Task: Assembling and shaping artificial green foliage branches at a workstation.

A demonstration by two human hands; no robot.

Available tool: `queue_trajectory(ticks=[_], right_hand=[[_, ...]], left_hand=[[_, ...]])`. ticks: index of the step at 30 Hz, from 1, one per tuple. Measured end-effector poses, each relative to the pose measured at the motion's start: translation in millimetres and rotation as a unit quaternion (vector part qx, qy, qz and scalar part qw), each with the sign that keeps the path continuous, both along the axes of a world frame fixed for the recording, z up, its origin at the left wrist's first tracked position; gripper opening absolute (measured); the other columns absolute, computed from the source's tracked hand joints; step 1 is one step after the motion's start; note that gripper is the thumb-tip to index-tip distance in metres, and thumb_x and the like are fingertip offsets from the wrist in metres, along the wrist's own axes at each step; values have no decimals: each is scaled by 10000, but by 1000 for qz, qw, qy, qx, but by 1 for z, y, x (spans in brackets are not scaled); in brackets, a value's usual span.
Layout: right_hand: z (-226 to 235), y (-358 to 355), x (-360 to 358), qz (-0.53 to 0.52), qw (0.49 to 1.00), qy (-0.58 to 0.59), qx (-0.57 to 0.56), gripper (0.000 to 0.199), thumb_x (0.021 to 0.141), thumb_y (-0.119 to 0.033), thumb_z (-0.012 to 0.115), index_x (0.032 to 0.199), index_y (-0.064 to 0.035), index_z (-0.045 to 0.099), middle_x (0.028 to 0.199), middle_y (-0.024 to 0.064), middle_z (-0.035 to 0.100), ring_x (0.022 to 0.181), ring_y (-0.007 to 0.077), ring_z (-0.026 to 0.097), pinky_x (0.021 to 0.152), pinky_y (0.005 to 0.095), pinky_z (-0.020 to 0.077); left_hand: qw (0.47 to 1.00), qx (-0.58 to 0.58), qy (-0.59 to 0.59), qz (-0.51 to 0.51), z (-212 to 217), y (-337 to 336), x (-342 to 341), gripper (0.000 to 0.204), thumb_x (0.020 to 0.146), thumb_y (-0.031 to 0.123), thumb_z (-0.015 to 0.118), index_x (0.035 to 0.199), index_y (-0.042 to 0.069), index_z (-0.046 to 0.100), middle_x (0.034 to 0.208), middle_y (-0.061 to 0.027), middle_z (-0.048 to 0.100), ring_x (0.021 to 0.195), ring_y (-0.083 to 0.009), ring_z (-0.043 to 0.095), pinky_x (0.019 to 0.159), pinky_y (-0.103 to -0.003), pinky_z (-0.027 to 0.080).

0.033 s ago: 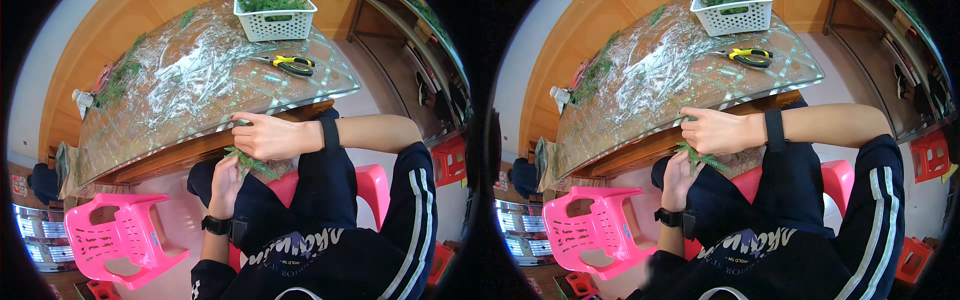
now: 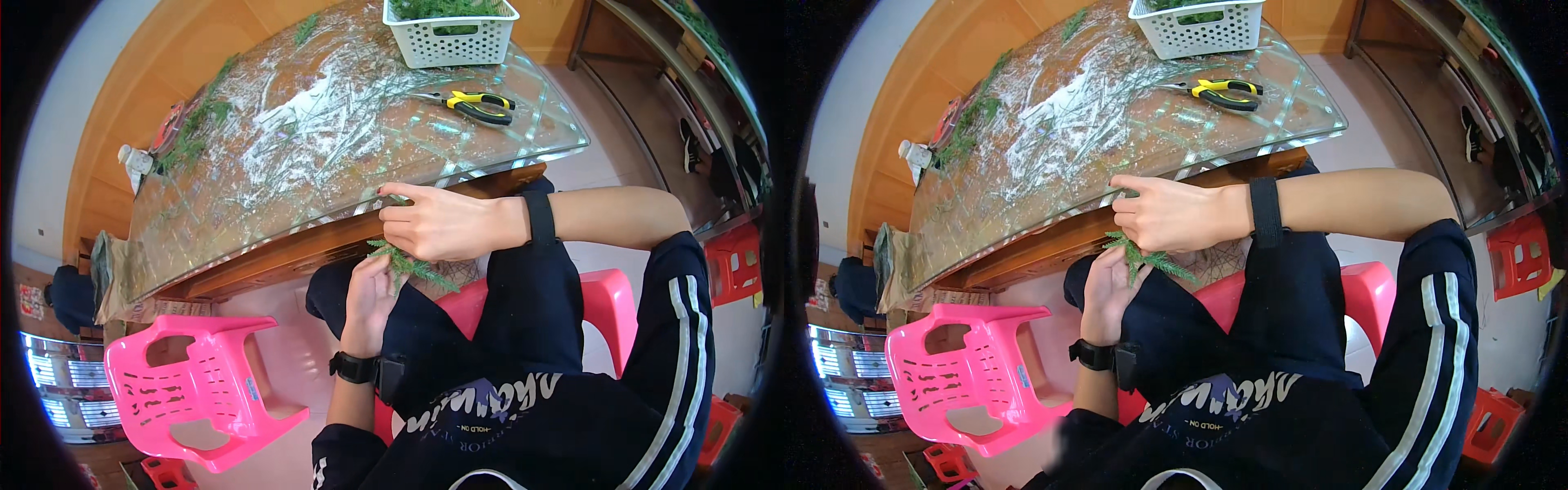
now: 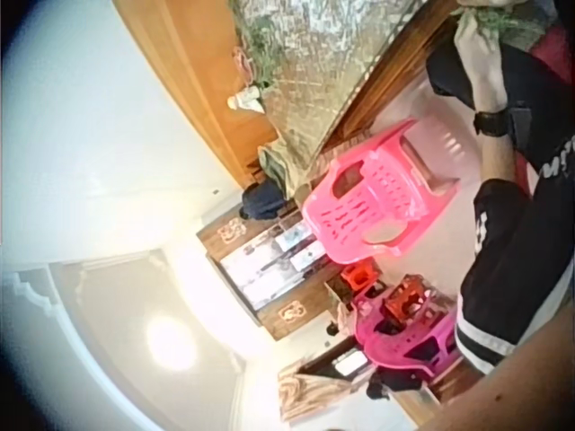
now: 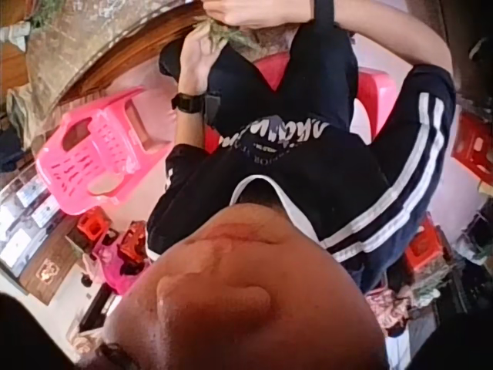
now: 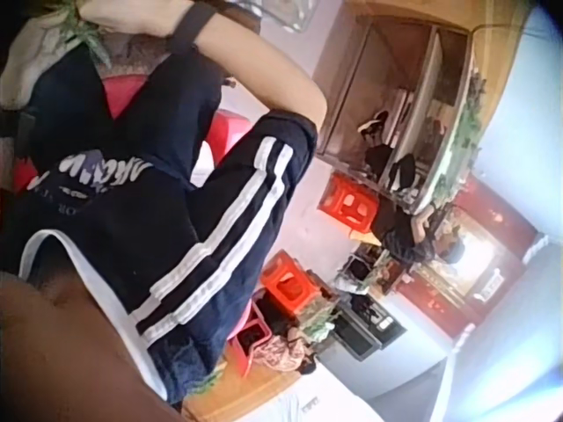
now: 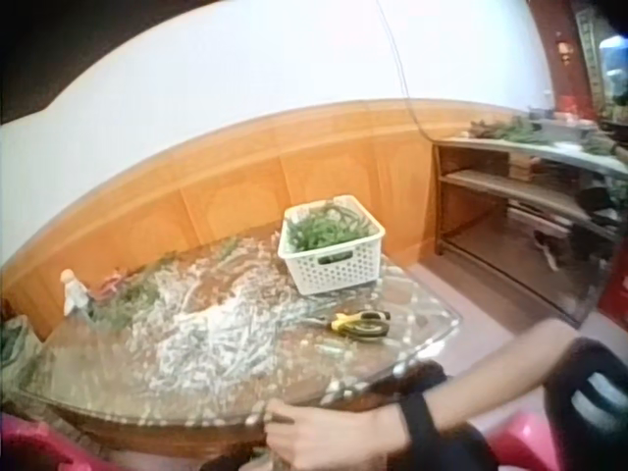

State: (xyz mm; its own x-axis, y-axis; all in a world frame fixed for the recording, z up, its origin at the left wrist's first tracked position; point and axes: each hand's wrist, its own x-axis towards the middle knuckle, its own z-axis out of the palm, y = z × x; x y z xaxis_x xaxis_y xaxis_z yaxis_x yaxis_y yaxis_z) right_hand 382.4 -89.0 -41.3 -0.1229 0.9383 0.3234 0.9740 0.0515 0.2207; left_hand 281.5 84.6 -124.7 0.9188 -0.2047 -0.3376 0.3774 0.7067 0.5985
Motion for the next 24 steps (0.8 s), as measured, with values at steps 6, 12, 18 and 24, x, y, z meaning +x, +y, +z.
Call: queue_trajectory(ticks=[6,12,18,24], right_hand=[[3,4,3,23,1000,-7,10,159,617,-129,564,713,-14,616,689,57,515,824,191,531,998,418,315],[2,0,8,15,1000,-6,-2,155,625,-148,572,717,-29,609,764,56,524,852,187,530,967,409,331],[64,-15,53,-164,986,-9,-22,376,621,-158,618,969,-25,571,1018,96,547,977,217,524,928,401,355],[148,-31,171,-346,920,8,184,337,741,-273,579,1013,-75,564,1003,170,563,989,355,509,854,419,402]], left_hand=[[999,40,-2,36,7,-9,-1,165,874,144,450,968,45,543,911,-61,606,903,-181,556,910,-394,375],[999,-5,5,34,8,-15,-3,208,902,208,444,977,40,543,1013,-85,581,977,-197,530,939,-403,353],[992,81,30,96,40,-20,-3,285,919,317,446,973,53,541,1196,-120,506,1154,-231,446,981,-385,306],[991,92,21,94,37,-14,-6,296,913,350,456,806,82,524,1191,-117,521,1179,-232,438,975,-364,303]])
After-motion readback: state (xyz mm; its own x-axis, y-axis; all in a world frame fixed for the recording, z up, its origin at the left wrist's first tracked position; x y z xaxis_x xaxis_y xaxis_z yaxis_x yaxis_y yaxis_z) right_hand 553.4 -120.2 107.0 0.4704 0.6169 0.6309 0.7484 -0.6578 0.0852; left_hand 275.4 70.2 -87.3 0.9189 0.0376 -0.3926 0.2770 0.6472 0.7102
